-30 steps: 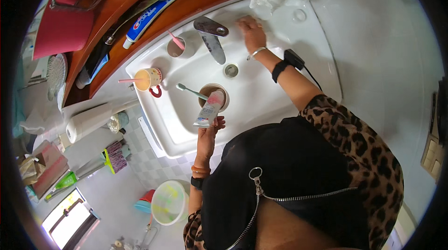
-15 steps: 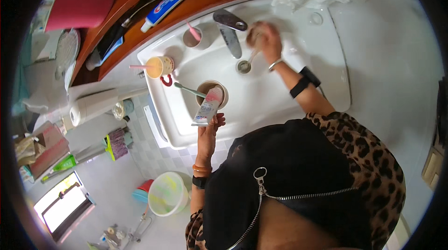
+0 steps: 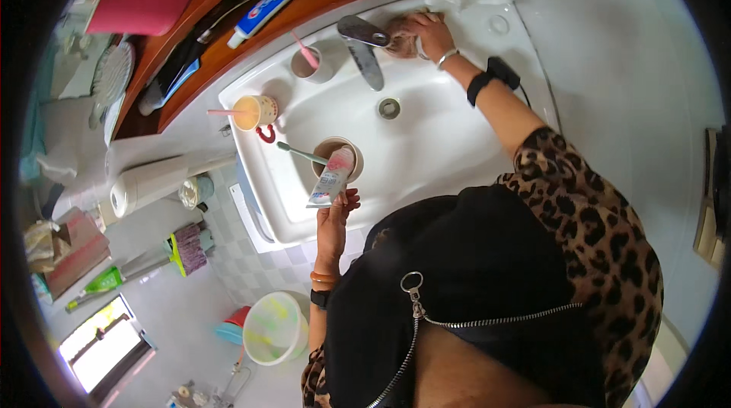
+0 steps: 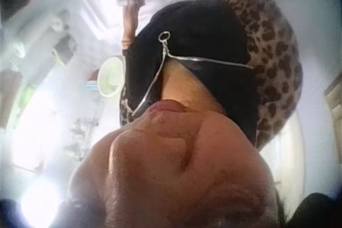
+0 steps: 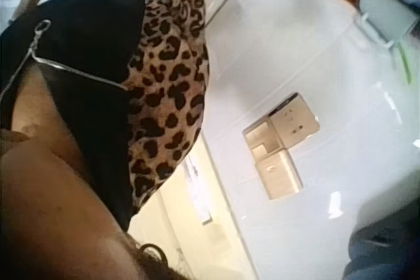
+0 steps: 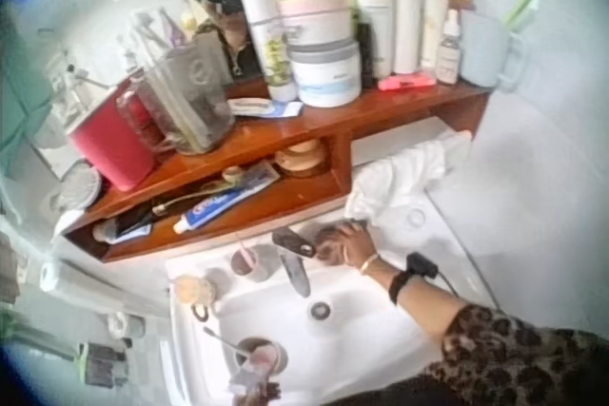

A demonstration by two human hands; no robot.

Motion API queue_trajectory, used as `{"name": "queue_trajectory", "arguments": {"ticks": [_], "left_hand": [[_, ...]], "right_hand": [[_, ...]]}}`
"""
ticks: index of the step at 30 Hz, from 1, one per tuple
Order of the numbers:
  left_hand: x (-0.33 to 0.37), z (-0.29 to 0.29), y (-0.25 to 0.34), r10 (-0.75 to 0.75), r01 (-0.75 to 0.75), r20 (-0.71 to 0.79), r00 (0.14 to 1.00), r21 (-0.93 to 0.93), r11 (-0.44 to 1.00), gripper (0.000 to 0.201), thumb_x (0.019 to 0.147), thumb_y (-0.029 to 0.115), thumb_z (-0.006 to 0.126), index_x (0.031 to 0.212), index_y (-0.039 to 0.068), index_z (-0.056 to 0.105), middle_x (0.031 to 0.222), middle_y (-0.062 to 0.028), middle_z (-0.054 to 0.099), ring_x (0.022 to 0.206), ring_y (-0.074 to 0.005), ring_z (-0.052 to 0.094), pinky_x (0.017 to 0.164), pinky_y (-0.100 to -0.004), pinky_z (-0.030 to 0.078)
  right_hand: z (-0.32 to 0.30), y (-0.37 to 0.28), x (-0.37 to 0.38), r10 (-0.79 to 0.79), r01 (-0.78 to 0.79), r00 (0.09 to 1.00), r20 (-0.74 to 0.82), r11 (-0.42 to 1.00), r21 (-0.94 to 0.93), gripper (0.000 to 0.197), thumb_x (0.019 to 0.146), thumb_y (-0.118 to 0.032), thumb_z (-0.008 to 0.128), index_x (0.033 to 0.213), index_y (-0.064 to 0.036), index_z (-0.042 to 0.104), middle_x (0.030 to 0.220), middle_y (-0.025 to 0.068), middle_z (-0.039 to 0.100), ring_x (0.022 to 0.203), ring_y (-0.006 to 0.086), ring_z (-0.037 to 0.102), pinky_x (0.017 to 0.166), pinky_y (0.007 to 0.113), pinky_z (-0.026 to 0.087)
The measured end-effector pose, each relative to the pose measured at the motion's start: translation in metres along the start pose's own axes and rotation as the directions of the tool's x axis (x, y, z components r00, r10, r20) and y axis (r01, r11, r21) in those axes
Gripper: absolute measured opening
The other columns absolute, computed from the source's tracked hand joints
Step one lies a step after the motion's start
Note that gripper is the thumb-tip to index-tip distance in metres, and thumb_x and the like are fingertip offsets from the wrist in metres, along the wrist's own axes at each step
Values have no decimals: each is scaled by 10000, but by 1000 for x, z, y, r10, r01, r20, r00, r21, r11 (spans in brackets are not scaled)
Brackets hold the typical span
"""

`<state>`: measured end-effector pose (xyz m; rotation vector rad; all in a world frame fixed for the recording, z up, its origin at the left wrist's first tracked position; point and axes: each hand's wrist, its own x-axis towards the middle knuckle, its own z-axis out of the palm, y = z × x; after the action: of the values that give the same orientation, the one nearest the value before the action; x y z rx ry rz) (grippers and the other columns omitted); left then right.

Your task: The recorder is cleaning various toiletries and bathroom fixtures, including a hairbrush and a toothpaste tube at the sink, followed by scrubbing the toilet tank and a small shelf with a cloth.

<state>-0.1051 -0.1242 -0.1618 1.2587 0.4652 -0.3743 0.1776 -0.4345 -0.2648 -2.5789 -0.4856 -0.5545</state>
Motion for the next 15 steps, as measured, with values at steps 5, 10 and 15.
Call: {"name": "queue_trajectory", "arguments": {"ticks": [5,10,15], "left_hand": [[8,13,10,-22,14,102,995,78,997,184,940,190,438,946,23,517,1022,-114,565,903,-179,551,829,-326,458],[22,19,4,-5,-17,222,975,97,995,303,946,225,434,1135,-2,500,1022,-127,577,882,-178,563,817,-326,456],[43,31,-4,-34,-31,329,944,190,981,282,939,276,451,883,7,513,995,-149,576,882,-203,564,825,-339,460]], "right_hand": [[-6,45,-49,91,-93,987,131,996,4,397,780,16,424,1092,-179,573,1181,40,537,1106,280,466,919,366,397],[-50,51,-107,260,-246,960,99,960,-137,396,786,7,438,1106,-197,551,1185,34,531,1071,305,484,879,381,429],[-101,26,-170,444,-362,867,226,873,-327,344,771,-123,558,1105,-205,546,1185,19,525,1003,335,511,814,399,466]]}}
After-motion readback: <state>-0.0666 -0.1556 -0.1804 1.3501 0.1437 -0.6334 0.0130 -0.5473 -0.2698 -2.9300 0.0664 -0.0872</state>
